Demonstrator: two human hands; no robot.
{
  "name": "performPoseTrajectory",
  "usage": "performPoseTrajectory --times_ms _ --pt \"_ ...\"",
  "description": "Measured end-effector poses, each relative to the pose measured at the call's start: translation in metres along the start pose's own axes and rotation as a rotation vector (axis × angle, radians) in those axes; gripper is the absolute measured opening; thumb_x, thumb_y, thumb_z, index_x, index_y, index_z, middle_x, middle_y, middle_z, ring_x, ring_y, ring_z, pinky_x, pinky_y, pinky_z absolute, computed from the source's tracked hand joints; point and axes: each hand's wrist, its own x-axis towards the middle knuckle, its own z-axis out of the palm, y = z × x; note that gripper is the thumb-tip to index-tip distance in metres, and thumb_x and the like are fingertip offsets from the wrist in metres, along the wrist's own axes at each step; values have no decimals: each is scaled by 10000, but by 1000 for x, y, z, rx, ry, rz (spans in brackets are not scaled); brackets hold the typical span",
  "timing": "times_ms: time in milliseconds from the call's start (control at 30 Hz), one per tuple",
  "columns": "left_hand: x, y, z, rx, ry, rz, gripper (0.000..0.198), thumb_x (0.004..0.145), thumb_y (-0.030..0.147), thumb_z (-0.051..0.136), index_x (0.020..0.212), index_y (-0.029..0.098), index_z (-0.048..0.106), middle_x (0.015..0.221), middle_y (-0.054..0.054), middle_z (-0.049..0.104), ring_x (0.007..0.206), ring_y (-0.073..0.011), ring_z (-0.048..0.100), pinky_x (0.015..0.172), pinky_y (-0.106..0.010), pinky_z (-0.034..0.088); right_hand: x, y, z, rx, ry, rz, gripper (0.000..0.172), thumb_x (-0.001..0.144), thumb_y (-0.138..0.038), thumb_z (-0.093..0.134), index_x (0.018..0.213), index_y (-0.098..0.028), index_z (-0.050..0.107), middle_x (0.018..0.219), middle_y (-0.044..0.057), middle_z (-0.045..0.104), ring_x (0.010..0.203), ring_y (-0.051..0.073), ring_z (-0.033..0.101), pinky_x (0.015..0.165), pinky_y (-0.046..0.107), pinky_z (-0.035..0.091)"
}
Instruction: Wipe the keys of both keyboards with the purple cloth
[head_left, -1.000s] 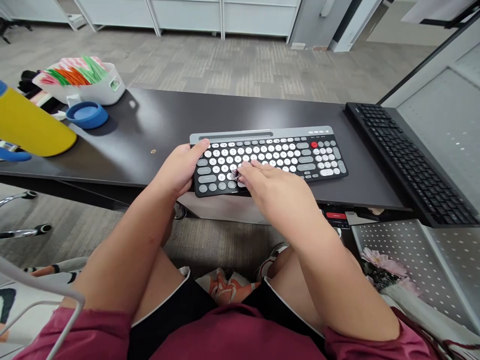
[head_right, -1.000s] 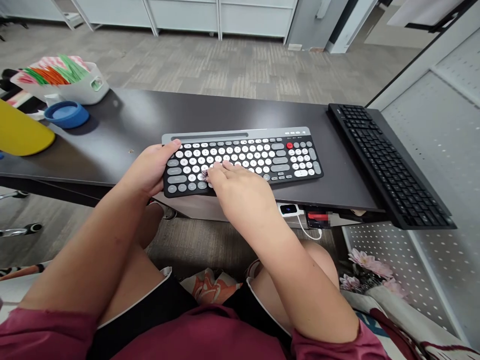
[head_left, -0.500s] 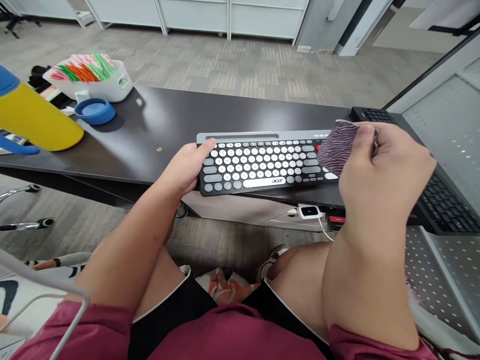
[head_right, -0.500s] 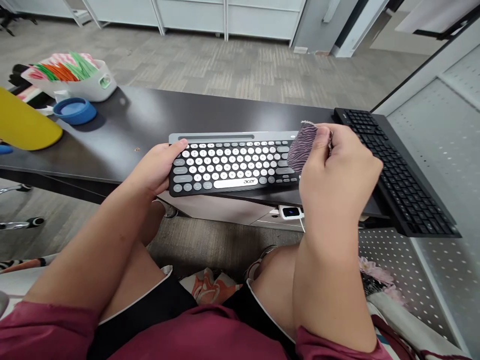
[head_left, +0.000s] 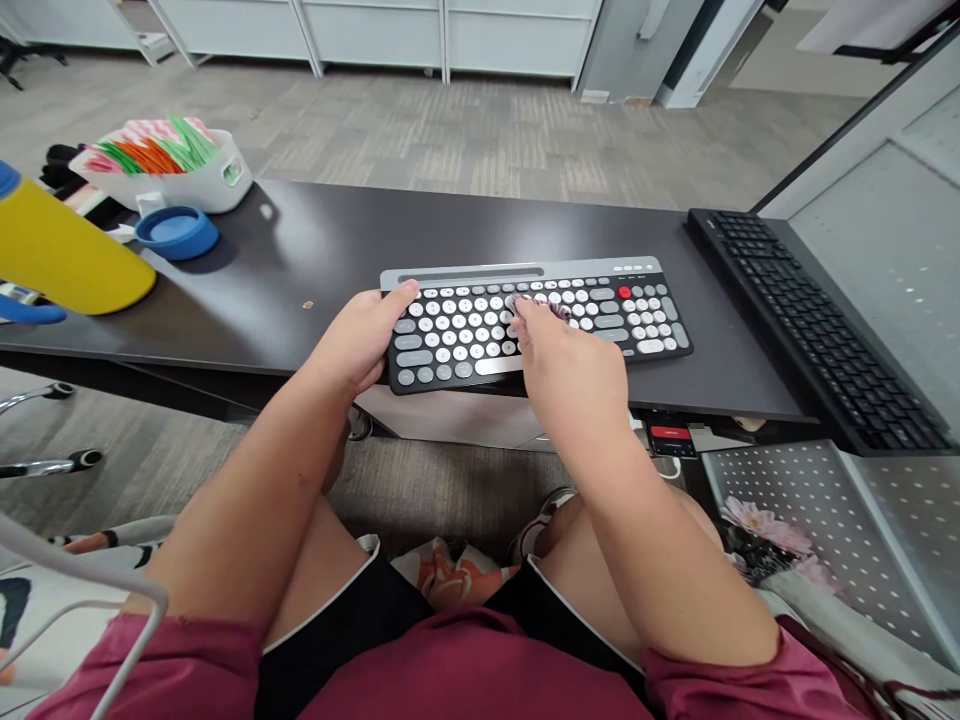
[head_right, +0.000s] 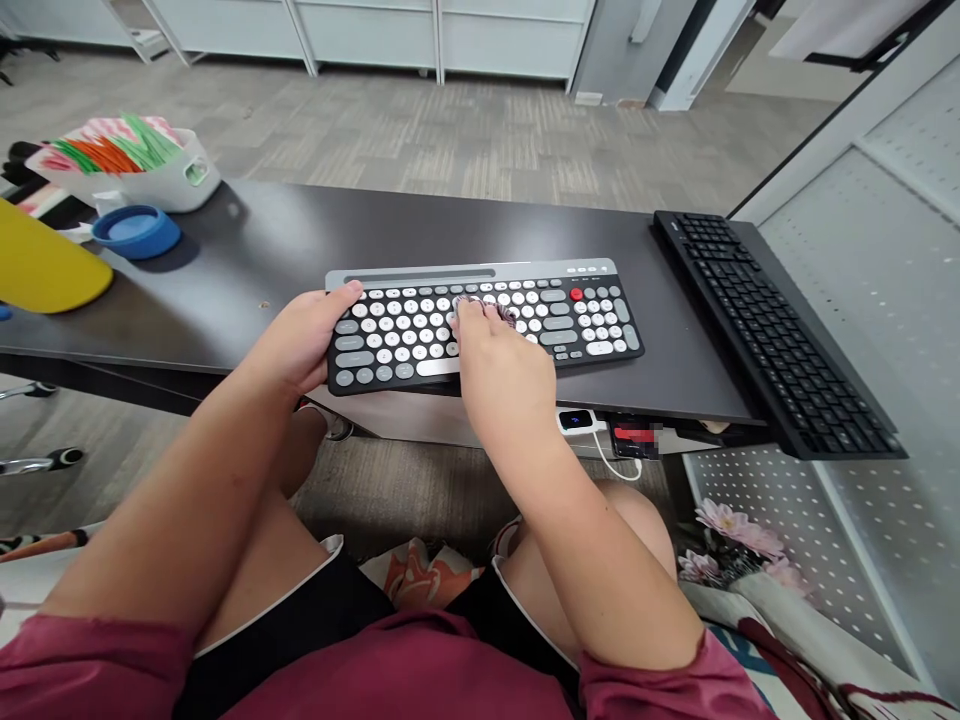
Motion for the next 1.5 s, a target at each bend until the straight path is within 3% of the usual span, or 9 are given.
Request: performPoseTrajectory --times_ms 367,500,667,733,867,1033,1200,1367,1500 --pt "2 -3 -2 -25 -38 7 327 959 512 705 968 186 734 1033 -126 817 961 -291 798 847 -394 672 3 14 0 36 -15 -97 385 1056 -172 506 1397 -185 685 1382 139 735 1091 278 765 816 360 586" --pt "0 -3 -2 -9 -44 20 332 969 515 688 987 187 735 1058 -126 816 982 -287 796 860 -393 671 12 39 -12 -55 -5 126 369 1065 -231 505 1351 -203 736 1033 139 823 821 283 762 729 376 544" --pt "0 -4 -3 -26 -49 32 324 964 504 701 993 184 739 1035 -122 818 976 -283 796 882 -395 664 14 77 -47 -78 346 382 401 1068 -318 498 1364 -231 754 1037 137 821 831 298 751 785 404 511" --pt "1 -5 -3 -25 -47 33 316 970 497 689 985 186 739 1030 -117 819 978 -283 795 890 -398 662 12 83 -49 -98 381 396 460 1090 -343 425 1413 -199 721 1057 173 813 863 318 758 817 427 517" --pt "1 -5 -3 -29 -42 34 329 950 510 707 988 185 738 1033 -118 818 974 -287 792 882 -399 660 12 66 -22 -126 210 342 419 1058 -304 478 1390 -240 725 921 132 814 783 329 767 754 449 563" --pt "2 -5 -3 -50 -51 19 367 929 533 732 1000 173 739 1036 -132 816 952 -295 794 862 -408 663 8 22 14 -30 17 55 450 1049 -133 453 1453 -147 652 1436 180 690 1163 323 757 892 448 638" --pt "3 -4 -3 -19 -30 8 359 933 531 726 1010 180 734 1052 -131 815 973 -293 794 846 -386 662 0 -1 14 42 7 -54 474 1043 -49 433 1472 -133 617 1483 143 658 1344 256 667 1022 400 616" --pt "2 -3 -3 -37 -37 15 339 926 515 742 982 181 744 1038 -125 816 957 -292 794 846 -391 668 -1 0 9 96 -5 -81 472 1037 -71 459 1465 -159 637 1448 115 690 1213 267 743 904 386 642" --pt "2 -3 -2 -34 -51 15 342 932 522 731 988 185 743 1059 -128 817 975 -302 794 851 -407 672 4 16 -2 233 -4 -41 404 1064 -191 493 1411 -219 698 1167 80 821 891 246 796 813 374 614"
